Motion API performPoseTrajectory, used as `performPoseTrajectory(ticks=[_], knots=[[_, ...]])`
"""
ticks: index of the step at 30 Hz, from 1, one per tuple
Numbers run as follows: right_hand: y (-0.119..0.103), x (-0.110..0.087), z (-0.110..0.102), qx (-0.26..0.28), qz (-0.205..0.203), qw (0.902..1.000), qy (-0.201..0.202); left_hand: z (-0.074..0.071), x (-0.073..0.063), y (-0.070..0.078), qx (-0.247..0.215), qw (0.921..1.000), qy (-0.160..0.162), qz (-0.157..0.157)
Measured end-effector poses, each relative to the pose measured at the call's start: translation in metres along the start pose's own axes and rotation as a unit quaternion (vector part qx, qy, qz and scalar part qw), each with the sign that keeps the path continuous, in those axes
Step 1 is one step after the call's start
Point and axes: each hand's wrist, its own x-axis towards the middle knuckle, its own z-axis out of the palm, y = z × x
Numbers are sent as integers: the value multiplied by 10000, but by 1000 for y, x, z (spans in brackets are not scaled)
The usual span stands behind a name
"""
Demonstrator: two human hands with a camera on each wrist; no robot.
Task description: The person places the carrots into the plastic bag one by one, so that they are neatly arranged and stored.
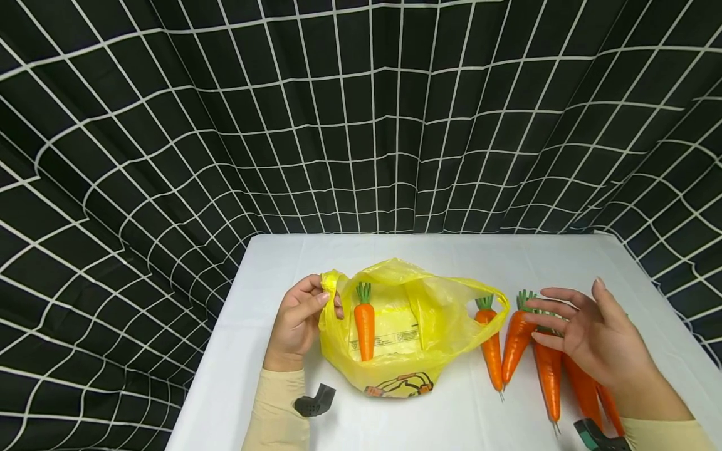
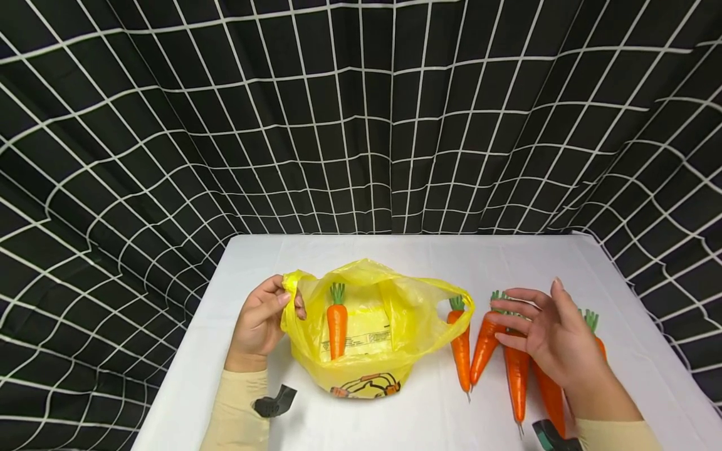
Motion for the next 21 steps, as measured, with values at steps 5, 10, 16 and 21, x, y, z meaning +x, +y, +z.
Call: performPoseTrajectory(ticks=[5,10,16,21], knots=[[2,-7,-11,59,99,9991,418,0,0,0,-44,10000,0,-15],[7,-16,-24,-77,67,9975,694,0,0,-1,-52,10000,-62,8],[8,-27,-46,-154,-42,9963,849,0,0,-1,-46,10000,-76,19],[6,-35,-62,186,-38,9961,859,0,0,-1,-44,10000,-64,3]])
